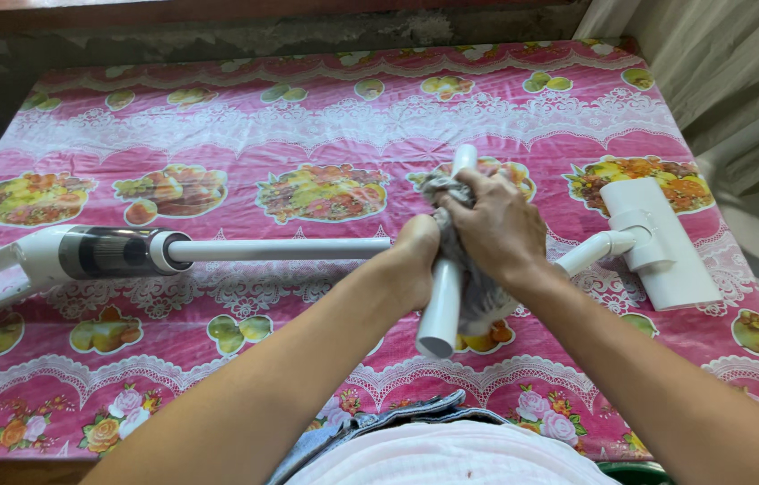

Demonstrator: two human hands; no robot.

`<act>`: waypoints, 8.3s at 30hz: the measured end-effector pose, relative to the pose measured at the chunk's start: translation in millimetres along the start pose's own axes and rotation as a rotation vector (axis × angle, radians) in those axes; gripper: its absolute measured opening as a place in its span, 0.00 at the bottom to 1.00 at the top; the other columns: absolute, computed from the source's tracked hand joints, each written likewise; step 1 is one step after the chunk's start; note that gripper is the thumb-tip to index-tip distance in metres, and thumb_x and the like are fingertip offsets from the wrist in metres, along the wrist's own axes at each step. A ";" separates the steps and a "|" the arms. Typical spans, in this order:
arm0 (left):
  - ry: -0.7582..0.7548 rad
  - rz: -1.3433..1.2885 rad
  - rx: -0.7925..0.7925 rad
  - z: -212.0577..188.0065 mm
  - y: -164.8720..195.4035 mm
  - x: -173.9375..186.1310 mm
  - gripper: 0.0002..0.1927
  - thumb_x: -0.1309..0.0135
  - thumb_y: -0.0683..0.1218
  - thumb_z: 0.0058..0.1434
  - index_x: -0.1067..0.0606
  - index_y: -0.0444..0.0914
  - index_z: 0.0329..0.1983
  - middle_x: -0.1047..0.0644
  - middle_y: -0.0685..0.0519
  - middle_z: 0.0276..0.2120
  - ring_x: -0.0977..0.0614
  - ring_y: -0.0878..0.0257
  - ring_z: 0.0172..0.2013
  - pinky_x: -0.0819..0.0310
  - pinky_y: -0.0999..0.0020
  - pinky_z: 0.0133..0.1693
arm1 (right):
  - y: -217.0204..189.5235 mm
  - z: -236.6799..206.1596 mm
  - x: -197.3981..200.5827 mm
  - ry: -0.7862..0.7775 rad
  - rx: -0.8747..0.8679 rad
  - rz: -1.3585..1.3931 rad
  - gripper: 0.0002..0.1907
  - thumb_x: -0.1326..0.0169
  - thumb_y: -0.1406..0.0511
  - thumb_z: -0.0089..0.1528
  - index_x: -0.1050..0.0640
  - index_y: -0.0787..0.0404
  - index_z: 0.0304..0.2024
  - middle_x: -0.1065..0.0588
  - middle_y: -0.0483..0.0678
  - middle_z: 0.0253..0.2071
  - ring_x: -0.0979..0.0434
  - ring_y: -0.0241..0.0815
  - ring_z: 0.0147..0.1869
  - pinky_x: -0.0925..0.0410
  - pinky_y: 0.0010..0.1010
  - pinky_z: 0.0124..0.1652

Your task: The person wipes the parts of a cordless stick vacuum with a cloth, then attaches the extension wand to the motor body and clicks the floor head onto the wand. They lift the assembled vacuum and move the floor head over the bed sheet to test it.

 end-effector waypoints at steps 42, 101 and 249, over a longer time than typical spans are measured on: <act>0.261 1.852 -1.100 -167.2 58.3 -2.1 0.20 0.44 0.48 0.61 0.21 0.48 0.57 0.24 0.46 0.41 0.21 0.54 0.42 0.24 0.54 0.37 | 170.2 51.5 -21.2 -0.004 -0.361 0.254 0.21 0.46 0.52 0.64 0.19 0.54 0.54 0.20 0.57 0.50 0.21 0.58 0.54 0.29 0.49 0.52; -0.119 -0.239 -0.127 7.5 41.8 -0.3 0.12 0.54 0.53 0.70 0.27 0.41 0.45 0.25 0.49 0.39 0.23 0.58 0.40 0.23 0.50 0.49 | 7.6 12.2 -3.6 -0.021 0.068 0.535 0.26 0.62 0.48 0.70 0.25 0.57 0.57 0.20 0.53 0.44 0.19 0.48 0.48 0.31 0.42 0.47; -0.144 0.374 -0.243 -66.8 47.0 -17.8 0.23 0.66 0.59 0.67 0.30 0.38 0.46 0.25 0.49 0.24 0.24 0.60 0.17 0.26 0.63 0.19 | -18.4 12.6 57.1 0.126 0.165 0.002 0.16 0.42 0.50 0.61 0.14 0.48 0.43 0.18 0.54 0.36 0.17 0.55 0.41 0.27 0.47 0.42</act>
Point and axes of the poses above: each hand's wrist, its own z-axis towards the middle knuckle, its own x-axis out of the back of the hand, y = z × x, the point moved 8 cm from there along z, towards the middle knuckle
